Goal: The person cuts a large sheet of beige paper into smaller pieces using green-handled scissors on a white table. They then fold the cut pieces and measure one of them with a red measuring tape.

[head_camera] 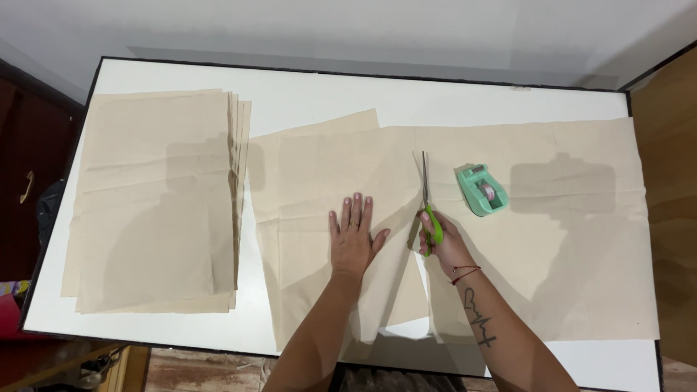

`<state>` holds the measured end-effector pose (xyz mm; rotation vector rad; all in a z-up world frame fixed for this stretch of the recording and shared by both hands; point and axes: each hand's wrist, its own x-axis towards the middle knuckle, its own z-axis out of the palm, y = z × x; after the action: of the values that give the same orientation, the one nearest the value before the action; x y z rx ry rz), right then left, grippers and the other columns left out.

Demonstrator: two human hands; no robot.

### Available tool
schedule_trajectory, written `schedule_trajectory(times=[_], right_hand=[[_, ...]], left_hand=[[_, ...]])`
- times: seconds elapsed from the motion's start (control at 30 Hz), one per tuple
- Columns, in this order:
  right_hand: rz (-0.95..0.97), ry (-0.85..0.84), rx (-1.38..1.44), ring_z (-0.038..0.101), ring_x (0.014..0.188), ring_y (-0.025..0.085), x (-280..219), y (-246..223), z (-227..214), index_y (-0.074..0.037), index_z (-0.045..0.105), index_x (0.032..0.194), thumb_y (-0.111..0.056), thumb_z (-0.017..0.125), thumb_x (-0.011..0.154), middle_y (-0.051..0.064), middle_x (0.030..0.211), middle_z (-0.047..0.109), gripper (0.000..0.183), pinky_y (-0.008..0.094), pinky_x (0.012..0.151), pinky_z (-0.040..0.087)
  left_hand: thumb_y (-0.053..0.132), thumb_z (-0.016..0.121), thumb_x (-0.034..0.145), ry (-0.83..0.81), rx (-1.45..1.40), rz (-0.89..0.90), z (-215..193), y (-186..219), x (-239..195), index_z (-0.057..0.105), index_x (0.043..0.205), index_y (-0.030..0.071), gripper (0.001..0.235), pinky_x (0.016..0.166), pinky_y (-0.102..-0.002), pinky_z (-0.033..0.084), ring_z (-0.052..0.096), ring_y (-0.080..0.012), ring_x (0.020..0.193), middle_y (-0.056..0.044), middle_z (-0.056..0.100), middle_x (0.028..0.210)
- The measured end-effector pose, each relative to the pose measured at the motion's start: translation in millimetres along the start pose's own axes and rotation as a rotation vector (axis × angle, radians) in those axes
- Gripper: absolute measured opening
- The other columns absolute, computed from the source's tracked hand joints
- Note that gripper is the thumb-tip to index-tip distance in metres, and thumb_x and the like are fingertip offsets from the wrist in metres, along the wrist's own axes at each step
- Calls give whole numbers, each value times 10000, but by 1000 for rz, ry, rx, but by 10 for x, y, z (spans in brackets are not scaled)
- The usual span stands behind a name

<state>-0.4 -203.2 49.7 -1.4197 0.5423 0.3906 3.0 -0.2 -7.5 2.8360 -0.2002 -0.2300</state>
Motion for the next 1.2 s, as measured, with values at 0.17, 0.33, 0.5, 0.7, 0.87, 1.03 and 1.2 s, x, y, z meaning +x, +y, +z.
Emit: schedule_trajectory(times=[0.17,0.33,0.5,0.7,0.87,1.03,1.2], right_hand=[[-22,8,-7,580,524,193,183,223,-108,-20,642,1118,-417,675,998,91,676,533,417,331,527,563],[-36,-1,4,580,486,184,260,199,-147,-38,647,1048,-369,688,994,89,643,539,338,316,488,558],[-39,-29,-2,593,529,207,333,-45,-73,-59,610,1009,-465,657,1000,103,689,553,408,342,514,547],[-48,-12,-25,591,535,196,303,-197,11,-62,601,1009,-440,637,1011,92,684,544,380,340,532,566],[-69,-11,-12,580,510,193,529,88,-112,-45,630,1021,-400,699,992,96,679,540,362,328,509,548],[-72,-20,-22,590,525,196,541,-84,-75,-45,635,1024,-417,693,996,97,691,549,377,336,528,561],[-52,-31,7,607,564,241,641,-253,-38,-35,586,1012,-490,696,984,121,724,536,469,389,555,567]], left_hand=[[718,312,997,-46,-21,-4,-95,27,-14,110,1662,272,825,1269,-589,25,54,-246,1599,-28,84,1742],[720,299,997,-72,-21,-7,-186,52,-30,104,1663,273,826,1266,-591,21,49,-252,1599,-35,78,1743],[723,293,992,-123,-21,-4,-305,67,-47,97,1663,261,838,1267,-590,14,40,-260,1599,-44,64,1744],[709,335,993,-99,-18,-4,-193,44,-25,97,1661,249,844,1268,-587,18,41,-256,1596,-43,59,1743],[712,285,1000,-174,-38,-19,-384,92,-56,91,1662,234,839,1268,-582,6,28,-264,1600,-53,48,1744],[704,292,1003,-215,-25,-22,-466,115,-46,70,1662,233,840,1267,-585,3,12,-266,1599,-58,36,1744],[694,317,1012,-147,-41,9,-400,91,-69,99,1661,209,840,1261,-583,20,49,-284,1594,-75,69,1738]])
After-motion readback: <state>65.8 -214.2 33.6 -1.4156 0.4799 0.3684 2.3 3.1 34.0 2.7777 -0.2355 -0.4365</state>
